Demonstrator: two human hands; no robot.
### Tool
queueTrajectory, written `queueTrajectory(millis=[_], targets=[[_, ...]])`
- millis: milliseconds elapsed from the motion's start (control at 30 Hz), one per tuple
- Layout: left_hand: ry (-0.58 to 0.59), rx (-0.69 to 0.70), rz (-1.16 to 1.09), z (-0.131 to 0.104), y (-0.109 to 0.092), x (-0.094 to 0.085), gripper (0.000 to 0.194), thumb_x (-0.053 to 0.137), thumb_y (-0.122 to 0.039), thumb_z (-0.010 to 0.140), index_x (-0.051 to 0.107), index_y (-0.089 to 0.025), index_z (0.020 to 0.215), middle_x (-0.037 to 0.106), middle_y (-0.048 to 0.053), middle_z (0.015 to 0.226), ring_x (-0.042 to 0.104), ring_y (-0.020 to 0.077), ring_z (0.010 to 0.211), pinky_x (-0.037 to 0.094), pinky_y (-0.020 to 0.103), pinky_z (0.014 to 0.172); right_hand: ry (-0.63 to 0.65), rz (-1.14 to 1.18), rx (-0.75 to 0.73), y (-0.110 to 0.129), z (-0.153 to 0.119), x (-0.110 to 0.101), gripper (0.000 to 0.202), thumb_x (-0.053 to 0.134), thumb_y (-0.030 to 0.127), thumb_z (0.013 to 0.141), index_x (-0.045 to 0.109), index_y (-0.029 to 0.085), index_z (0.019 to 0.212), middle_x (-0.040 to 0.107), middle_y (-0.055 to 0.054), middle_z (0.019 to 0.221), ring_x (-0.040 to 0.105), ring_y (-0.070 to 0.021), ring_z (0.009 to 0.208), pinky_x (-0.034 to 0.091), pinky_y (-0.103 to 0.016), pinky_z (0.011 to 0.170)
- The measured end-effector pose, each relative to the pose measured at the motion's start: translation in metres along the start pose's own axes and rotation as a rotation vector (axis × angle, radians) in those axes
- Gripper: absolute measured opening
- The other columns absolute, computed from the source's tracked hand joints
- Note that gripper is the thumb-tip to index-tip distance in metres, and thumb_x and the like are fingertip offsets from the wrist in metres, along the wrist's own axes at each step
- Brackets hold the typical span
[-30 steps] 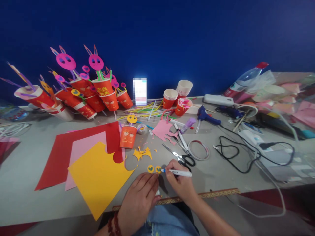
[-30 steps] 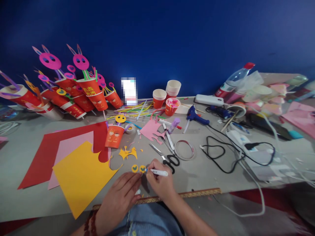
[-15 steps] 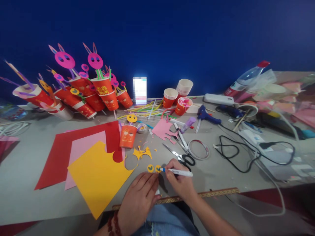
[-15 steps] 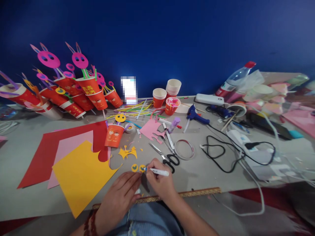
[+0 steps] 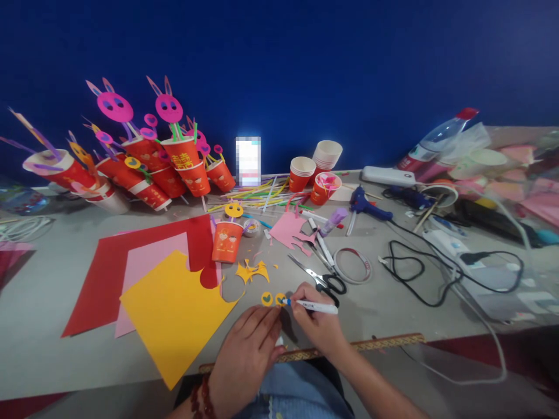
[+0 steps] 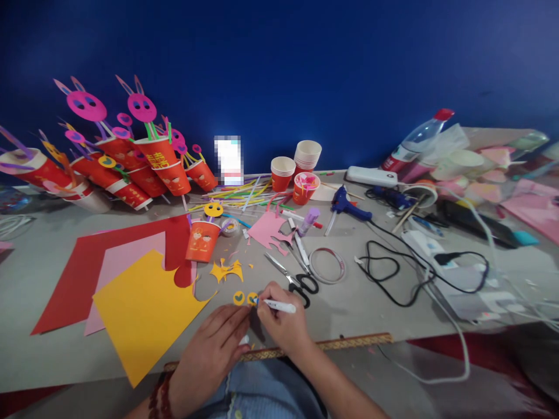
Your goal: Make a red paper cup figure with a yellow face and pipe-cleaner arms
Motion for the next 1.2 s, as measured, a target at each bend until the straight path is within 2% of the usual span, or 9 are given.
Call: queueTrajectory(millis=[367,733,1033,1200], targets=[[0.009,0.014,0.007,0.0001,-0.0007,0.0007,0.032,0.047,-0.032,0.102,0.064,-0.014,0.123,0.07,0.009,0.128,0.064,0.0235,0.115,0.05,0.041,0.101,0.061,-0.037,0.022,-0.0037,-0.001,0.007,0.016,0.049,0.027,0.09,0.056,0.022,0.076,0.06,0.002,0.059,0.055,-0.0142,0.053,0.042,-0.023,0.054],[-0.004,0.003,-0.005,0.0004,0.0001,-0.0007,0.034,0.045,-0.032,0.102,0.063,-0.014,0.125,0.069,0.008,0.13,0.065,0.0231,0.114,0.051,0.041,0.101,0.033,0.0,0.02,-0.0015,-0.0008,0.0035,0.013,0.049,0.021,0.083,0.052,0.023,0.071,0.052,0.005,0.054,0.048,-0.0127,0.049,0.037,-0.023,0.05],[0.014,-0.021,-0.026,-0.0026,0.0018,0.0055,0.035,0.044,-0.03,0.102,0.063,-0.016,0.127,0.068,0.009,0.131,0.063,0.0234,0.118,0.051,0.043,0.103,0.051,-0.007,0.048,-0.0055,-0.0015,0.0054,0.013,0.049,0.024,0.086,0.054,0.023,0.074,0.058,0.003,0.057,0.051,-0.0138,0.051,0.04,-0.023,0.052],[0.012,-0.016,-0.015,-0.0037,0.0011,0.0071,0.034,0.045,-0.03,0.102,0.062,-0.015,0.128,0.068,0.01,0.131,0.063,0.0237,0.118,0.051,0.043,0.103,0.054,-0.002,0.049,-0.0056,-0.0014,0.0058,0.012,0.049,0.022,0.084,0.052,0.023,0.073,0.056,0.004,0.056,0.05,-0.0133,0.05,0.039,-0.022,0.05]])
Point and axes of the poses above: each hand's wrist, its own z-axis towards the middle knuckle, its own x-axis out of the palm, y = z × x, the point moved 10 cm from there along z, towards the middle knuckle
